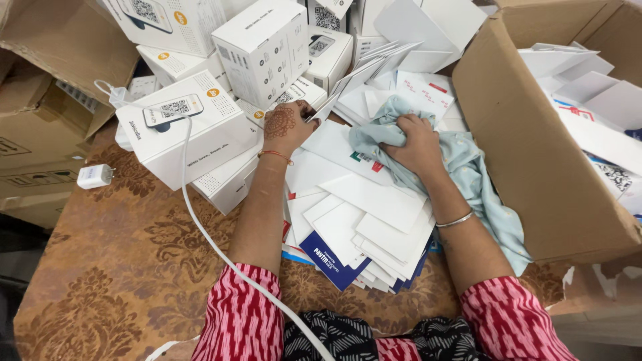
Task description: The person sorts various paper slips and cards by hand, picking them up from a pile and placing them into a cardboard box.
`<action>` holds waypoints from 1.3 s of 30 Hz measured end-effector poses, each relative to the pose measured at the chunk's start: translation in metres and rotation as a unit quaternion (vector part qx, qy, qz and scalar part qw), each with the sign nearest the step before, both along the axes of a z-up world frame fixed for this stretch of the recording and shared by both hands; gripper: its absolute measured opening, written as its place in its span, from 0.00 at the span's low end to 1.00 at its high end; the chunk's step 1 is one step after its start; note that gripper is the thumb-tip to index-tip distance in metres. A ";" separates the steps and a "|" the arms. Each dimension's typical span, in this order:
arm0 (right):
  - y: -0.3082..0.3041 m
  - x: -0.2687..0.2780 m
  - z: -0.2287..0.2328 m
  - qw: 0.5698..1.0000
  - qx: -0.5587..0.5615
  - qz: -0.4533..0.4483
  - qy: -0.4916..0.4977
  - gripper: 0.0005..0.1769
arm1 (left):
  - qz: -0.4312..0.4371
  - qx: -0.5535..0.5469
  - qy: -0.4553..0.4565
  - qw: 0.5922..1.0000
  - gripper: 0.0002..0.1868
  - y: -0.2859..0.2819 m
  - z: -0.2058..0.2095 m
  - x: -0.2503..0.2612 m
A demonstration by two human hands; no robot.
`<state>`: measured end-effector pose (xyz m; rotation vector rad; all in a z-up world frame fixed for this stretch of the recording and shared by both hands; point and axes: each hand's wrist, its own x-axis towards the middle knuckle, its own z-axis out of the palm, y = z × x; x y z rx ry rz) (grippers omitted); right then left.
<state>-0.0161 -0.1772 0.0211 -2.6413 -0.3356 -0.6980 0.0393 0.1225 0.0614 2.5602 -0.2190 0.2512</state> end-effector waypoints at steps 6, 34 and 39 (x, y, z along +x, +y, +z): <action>-0.003 0.000 0.005 0.998 0.006 0.028 0.062 0.35 | 0.100 0.082 -0.088 0.988 0.12 -0.029 -0.017 -0.005; 0.036 -0.214 0.129 0.575 0.344 0.712 0.209 0.32 | 0.121 0.082 -0.091 0.985 0.14 -0.029 -0.010 -0.016; 0.019 -0.192 0.144 0.806 0.260 0.532 -0.015 0.25 | 0.121 0.070 -0.091 0.986 0.13 -0.028 -0.009 -0.015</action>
